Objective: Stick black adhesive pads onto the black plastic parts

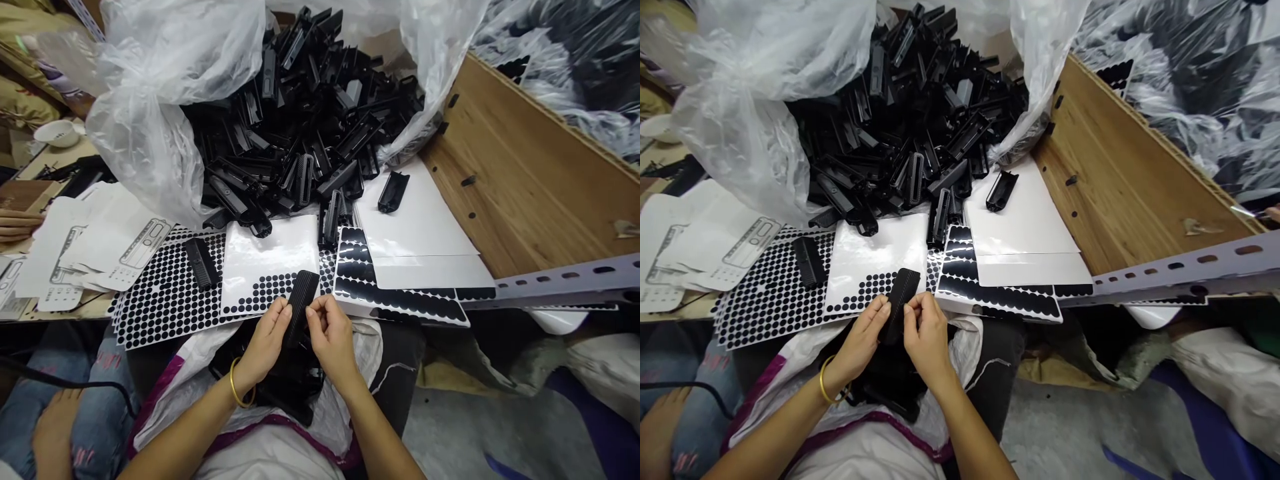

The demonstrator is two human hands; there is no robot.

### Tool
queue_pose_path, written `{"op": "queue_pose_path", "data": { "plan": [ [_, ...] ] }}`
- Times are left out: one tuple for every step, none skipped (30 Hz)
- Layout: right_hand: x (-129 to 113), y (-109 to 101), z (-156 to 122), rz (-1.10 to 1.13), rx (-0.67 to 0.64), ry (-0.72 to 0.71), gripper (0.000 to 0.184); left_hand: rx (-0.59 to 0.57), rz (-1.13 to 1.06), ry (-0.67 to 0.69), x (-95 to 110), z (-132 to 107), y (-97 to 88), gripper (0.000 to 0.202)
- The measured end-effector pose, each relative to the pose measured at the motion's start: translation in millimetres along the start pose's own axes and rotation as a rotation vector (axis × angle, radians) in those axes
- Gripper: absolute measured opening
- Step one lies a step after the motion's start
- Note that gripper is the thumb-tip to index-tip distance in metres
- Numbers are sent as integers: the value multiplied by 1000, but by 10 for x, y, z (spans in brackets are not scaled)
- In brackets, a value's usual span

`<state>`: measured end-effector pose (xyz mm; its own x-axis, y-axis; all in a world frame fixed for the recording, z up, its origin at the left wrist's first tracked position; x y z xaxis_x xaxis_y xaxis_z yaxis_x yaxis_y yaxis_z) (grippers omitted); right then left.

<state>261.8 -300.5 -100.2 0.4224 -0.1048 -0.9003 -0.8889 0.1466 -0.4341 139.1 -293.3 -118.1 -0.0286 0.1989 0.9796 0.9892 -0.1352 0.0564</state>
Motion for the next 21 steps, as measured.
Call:
{"op": "queue_pose_path", "data": {
  "plan": [
    [0,-10,-5,-42,3,-16,14,-18,33,14,10,5,-8,26],
    [3,-30,-14,-85,11,-30,13,-43,45,12,22,8,-11,27],
    [9,-65,-29,-126,29,-45,12,-72,24,-7,36,10,-9,27],
    [19,-116,-48,-162,59,-63,10,-102,-32,-46,53,11,-2,27],
    [33,-186,-70,-196,102,-81,8,-128,-111,-97,73,10,8,27],
    [50,-271,-94,-230,155,-97,7,-146,-201,-152,96,8,19,27],
    [71,-367,-117,-266,215,-110,6,-156,-285,-203,120,6,30,27],
    [95,-468,-136,-310,275,-119,6,-158,-352,-242,145,3,38,26],
    [121,-566,-149,-361,330,-121,6,-157,-397,-266,167,1,42,25],
    [149,-652,-155,-415,368,-118,6,-158,-424,-278,184,-2,44,24],
    [177,-721,-152,-471,383,-113,7,-161,-442,-282,195,-5,44,23],
    [204,-769,-141,-526,383,-108,8,-165,-453,-284,200,-7,42,23],
    [228,-794,-126,-582,372,-103,10,-170,-458,-285,200,-9,41,23],
    [248,-798,-107,-635,357,-99,12,-174,-458,-286,196,-11,40,23],
    [263,-785,-89,-683,342,-100,13,-179,-455,-286,190,-10,39,23],
    [273,-759,-74,-726,329,-105,15,-182,-454,-287,185,-9,40,23],
    [278,-727,-62,-761,320,-114,17,-185,-456,-286,180,-6,42,23],
    [278,-691,-55,-787,313,-126,19,-188,-462,-284,178,-2,45,22],
    [274,-656,-52,-800,295,-141,20,-190,-473,-284,176,3,49,22],
    [265,-623,-53,-793,259,-159,21,-189,-486,-286,175,7,54,22],
    [252,-594,-58,-761,207,-177,21,-185,-500,-289,173,11,58,22]
  ]
}}
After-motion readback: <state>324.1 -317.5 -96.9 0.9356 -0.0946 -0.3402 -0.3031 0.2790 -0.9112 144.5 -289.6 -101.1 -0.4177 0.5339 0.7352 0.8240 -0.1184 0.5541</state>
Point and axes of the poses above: each hand's wrist, its own z-axis towards the middle knuckle, its own y-axis out of the palm, x = y × z, the point moved 1 cm from there along z, towards the middle knuckle, and after that the axes turned 6 degrees about y, right-handed, at the moved point
